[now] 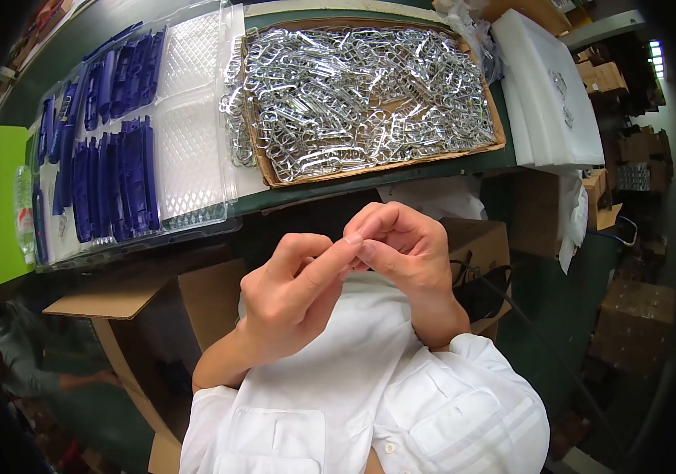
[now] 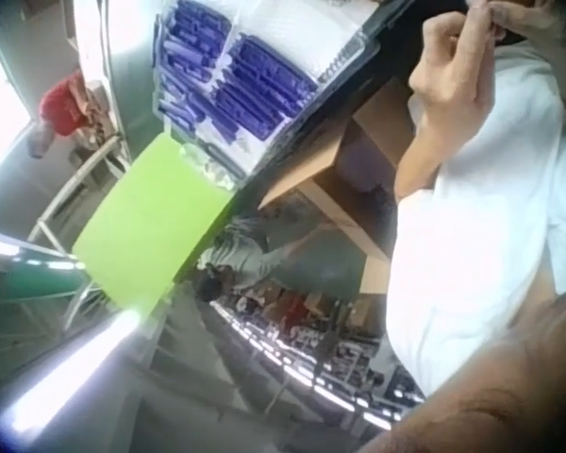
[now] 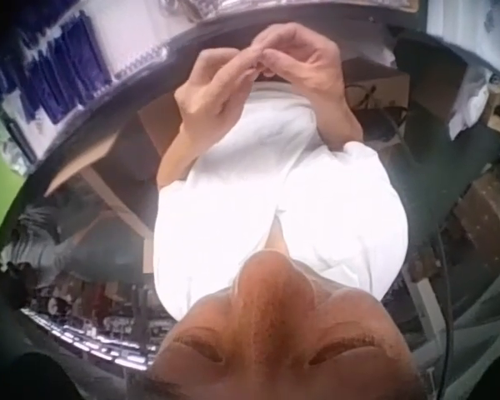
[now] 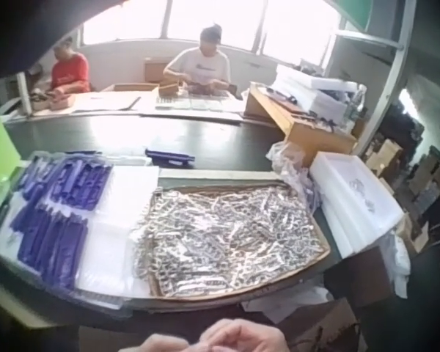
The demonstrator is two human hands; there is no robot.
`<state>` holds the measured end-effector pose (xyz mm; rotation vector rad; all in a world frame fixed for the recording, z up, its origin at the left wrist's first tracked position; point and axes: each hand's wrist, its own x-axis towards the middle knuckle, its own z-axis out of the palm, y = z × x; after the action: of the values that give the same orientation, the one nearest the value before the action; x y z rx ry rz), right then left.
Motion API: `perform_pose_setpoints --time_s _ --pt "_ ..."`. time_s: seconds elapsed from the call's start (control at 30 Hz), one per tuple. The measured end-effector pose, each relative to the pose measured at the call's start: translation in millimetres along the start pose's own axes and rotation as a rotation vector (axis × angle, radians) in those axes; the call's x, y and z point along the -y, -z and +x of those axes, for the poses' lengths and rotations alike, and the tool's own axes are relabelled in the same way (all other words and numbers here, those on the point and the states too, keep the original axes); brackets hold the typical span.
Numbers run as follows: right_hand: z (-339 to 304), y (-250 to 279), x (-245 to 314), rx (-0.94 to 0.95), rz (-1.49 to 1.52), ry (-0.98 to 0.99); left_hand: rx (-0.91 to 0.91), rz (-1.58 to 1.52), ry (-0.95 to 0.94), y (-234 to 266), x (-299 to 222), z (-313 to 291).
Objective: The person assembles metal spring contacts into a blue plastic housing for a handheld electronic device by hand.
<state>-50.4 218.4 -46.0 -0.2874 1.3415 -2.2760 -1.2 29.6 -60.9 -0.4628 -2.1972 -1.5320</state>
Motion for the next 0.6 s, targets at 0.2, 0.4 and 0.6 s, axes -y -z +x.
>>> perform_pose_setpoints --time_s 0.2,0.4,0.6 --pt "15.0 2.2 0.3 -0.308 -0.742 0.278 0.027 0.158 -0.108 34.2 -12.3 -31.2" --pt "54.1 50.5 19.5 -0.638 -1.670 0.438 -0.365 0.404 0.233 107.7 -3.6 -137.2" --pt "79.0 105.9 25.5 -0.414 -1.690 0.056 -1.094 0.466 0.868 202.6 34.4 -276.1"
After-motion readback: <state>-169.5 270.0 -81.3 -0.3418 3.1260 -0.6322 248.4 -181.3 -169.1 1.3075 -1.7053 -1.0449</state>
